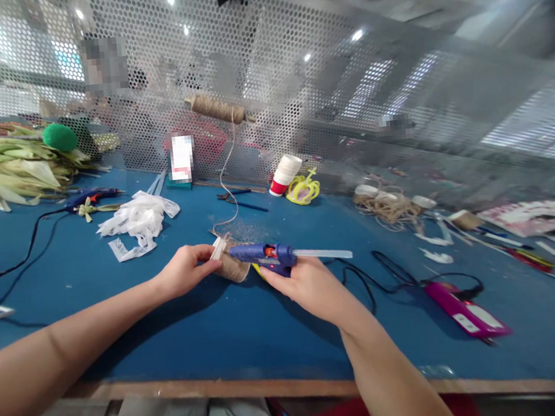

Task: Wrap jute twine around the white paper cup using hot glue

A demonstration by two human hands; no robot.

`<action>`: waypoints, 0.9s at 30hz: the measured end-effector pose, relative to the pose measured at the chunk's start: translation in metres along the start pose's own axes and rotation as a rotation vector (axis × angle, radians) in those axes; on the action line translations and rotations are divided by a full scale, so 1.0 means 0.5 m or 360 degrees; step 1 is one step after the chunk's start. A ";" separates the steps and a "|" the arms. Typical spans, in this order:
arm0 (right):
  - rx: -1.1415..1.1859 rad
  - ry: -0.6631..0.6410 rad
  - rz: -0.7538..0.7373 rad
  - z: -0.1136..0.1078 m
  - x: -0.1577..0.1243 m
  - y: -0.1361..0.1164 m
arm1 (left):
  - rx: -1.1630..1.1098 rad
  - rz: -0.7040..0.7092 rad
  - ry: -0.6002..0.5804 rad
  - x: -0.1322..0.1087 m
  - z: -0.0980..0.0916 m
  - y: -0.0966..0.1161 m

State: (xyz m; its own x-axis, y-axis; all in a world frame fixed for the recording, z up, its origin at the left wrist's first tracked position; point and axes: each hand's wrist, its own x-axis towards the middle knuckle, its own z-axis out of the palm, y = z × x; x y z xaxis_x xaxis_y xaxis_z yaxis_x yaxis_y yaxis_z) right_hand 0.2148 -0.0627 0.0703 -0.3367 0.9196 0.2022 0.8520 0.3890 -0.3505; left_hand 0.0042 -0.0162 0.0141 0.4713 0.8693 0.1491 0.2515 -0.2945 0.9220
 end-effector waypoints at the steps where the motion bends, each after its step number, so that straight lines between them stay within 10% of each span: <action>1: -0.0009 0.0012 -0.0002 0.000 0.000 0.000 | -0.0019 0.0004 0.0002 0.000 0.000 0.001; 27: 0.0040 -0.0046 -0.0050 -0.006 -0.006 -0.010 | 0.0056 0.0063 -0.0043 -0.001 0.000 0.000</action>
State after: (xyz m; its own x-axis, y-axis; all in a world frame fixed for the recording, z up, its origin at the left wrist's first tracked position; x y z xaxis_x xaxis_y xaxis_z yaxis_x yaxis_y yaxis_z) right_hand 0.2130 -0.0673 0.0744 -0.3747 0.9081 0.1869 0.8307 0.4184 -0.3674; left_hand 0.0038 -0.0165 0.0141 0.5042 0.8456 0.1751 0.2614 -0.3427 0.9023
